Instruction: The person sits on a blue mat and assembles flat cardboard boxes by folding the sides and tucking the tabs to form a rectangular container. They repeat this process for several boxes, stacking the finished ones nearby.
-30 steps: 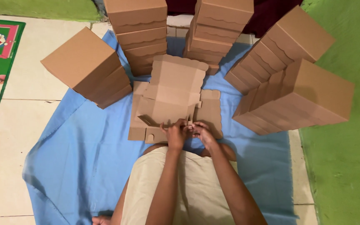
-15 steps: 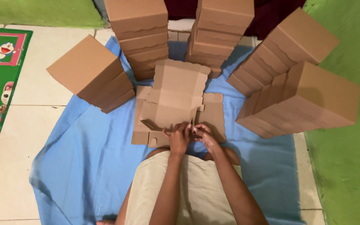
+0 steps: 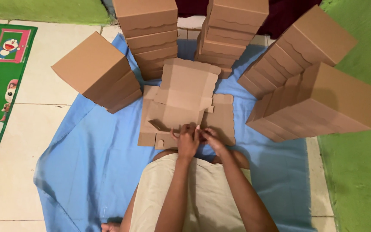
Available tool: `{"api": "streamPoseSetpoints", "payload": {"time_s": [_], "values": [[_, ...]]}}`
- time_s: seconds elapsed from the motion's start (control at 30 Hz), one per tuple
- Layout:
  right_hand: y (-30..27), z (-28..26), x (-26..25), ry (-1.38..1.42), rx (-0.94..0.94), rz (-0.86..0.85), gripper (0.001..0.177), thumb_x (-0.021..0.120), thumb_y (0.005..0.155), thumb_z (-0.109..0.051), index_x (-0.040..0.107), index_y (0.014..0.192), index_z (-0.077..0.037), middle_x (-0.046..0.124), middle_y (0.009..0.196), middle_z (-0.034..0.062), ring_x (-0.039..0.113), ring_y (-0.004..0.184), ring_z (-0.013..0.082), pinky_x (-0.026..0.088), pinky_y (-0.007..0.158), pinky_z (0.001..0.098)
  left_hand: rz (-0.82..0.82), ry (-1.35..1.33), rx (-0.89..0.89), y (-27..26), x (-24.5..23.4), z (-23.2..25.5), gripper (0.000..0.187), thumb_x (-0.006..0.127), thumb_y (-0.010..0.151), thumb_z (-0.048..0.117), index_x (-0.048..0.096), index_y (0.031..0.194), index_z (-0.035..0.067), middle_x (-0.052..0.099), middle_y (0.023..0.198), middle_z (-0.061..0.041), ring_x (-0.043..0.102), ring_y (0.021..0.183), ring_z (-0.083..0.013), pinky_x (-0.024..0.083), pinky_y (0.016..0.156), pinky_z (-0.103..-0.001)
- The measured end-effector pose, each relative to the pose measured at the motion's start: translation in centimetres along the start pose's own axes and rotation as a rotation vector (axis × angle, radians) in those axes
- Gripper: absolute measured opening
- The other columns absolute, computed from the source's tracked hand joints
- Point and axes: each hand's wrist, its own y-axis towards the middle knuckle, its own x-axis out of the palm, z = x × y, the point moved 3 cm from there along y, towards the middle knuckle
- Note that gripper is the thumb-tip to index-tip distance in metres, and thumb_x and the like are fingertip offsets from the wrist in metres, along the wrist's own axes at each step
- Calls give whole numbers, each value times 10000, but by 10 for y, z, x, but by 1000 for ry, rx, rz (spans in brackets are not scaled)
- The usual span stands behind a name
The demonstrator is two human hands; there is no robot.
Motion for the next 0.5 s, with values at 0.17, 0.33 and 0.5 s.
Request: {"api": "streamPoseSetpoints", "payload": {"time_s": [0.17, 0.33, 0.5], "values": [[21, 26, -10, -138, -6, 14, 506, 718, 959, -277, 560, 1376, -39, 543, 1269, 212, 656, 1106, 374, 607, 818, 441, 54, -67, 57, 1, -1, 1, 365, 568, 1027, 462, 802, 978, 186, 681, 1049, -23, 652, 1116, -216, 149, 1087, -678], [-7, -14, 7, 11, -36, 56, 421, 681, 953, -173, 568, 1348, -79, 523, 1250, 190, 638, 1054, 371, 605, 806, 490, 157, -28, 121, 2, 11, -7, 327, 626, 990, 465, 795, 853, 221, 712, 997, -21, 597, 1132, -203, 119, 1089, -643], [-17, -24, 14, -49, -23, 114, 476, 755, 905, -388, 615, 1302, -167, 607, 1225, 139, 642, 1032, 346, 506, 852, 558, 257, -11, 107, -1, -19, 19, 249, 625, 976, 345, 785, 888, 176, 699, 1040, -75, 596, 1172, -287, 239, 950, -715]]}}
